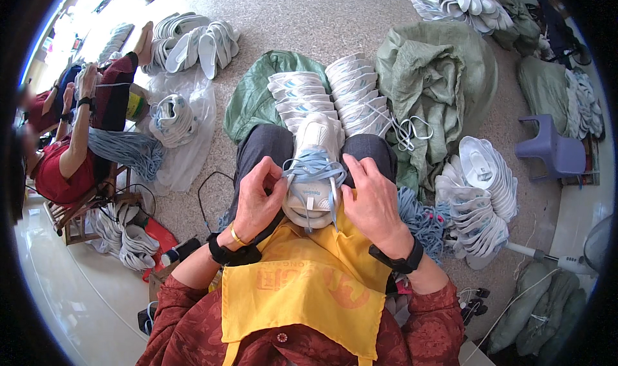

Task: Insert blue laces into white and blue athletic shoes.

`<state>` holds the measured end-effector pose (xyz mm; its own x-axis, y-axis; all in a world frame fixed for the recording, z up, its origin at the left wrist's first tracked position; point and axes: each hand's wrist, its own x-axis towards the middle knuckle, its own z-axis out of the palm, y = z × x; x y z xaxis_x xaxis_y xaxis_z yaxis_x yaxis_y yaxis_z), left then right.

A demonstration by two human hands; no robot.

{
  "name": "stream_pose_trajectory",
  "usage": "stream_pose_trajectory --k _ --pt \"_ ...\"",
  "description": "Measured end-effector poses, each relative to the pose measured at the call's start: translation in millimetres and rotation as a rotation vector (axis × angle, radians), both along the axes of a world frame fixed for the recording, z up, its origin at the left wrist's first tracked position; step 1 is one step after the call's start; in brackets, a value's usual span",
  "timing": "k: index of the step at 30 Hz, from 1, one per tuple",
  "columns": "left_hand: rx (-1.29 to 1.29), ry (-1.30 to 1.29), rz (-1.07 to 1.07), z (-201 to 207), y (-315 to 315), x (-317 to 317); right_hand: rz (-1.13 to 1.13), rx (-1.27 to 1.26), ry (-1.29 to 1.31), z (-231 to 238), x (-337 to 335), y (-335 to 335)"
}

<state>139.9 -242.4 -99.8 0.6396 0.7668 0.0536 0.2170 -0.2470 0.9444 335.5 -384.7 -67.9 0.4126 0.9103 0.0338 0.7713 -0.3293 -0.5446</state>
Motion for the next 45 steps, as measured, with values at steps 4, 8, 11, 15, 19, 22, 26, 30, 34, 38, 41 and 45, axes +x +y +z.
stream_pose_trajectory --k 4,8,11,15,19,22,26,30,34,38,41,45 --pt "0.008 0.005 0.004 1 -1 0 0.013 0.084 0.088 -2 3 1" --pt "-0.001 -0.008 0.011 0 -1 -1 -0.05 0.139 0.324 -8 5 3" --pt "-0.015 -0.007 0.012 -1 0 0 -0.097 0.146 0.446 -9 5 1" --pt "-0.037 0.0 0.009 -2 -1 -1 -0.13 0.181 0.451 -9 3 -1" --pt "-0.016 -0.003 0.011 -3 0 -1 -0.146 0.233 0.39 -9 -3 -2" --pt "-0.019 -0.012 0.013 -4 0 -1 -0.156 0.261 0.365 -9 -6 -4" --pt "-0.028 -0.008 0.012 -4 0 -2 -0.124 0.276 0.308 -8 -8 -6" --pt "-0.027 -0.019 0.015 -5 0 -1 -0.069 0.286 0.291 -9 -9 -10" --pt "-0.029 -0.02 0.02 -8 0 -2 -0.101 0.303 0.466 -11 -11 -15" --pt "-0.051 -0.02 0.039 -11 0 -2 -0.224 0.216 0.639 -12 -5 -16" --pt "-0.064 -0.022 0.047 -11 -1 -1 -0.22 0.159 0.678 -13 1 -12" --pt "-0.058 -0.012 0.052 -10 -1 -1 -0.131 0.13 0.66 -18 8 0"
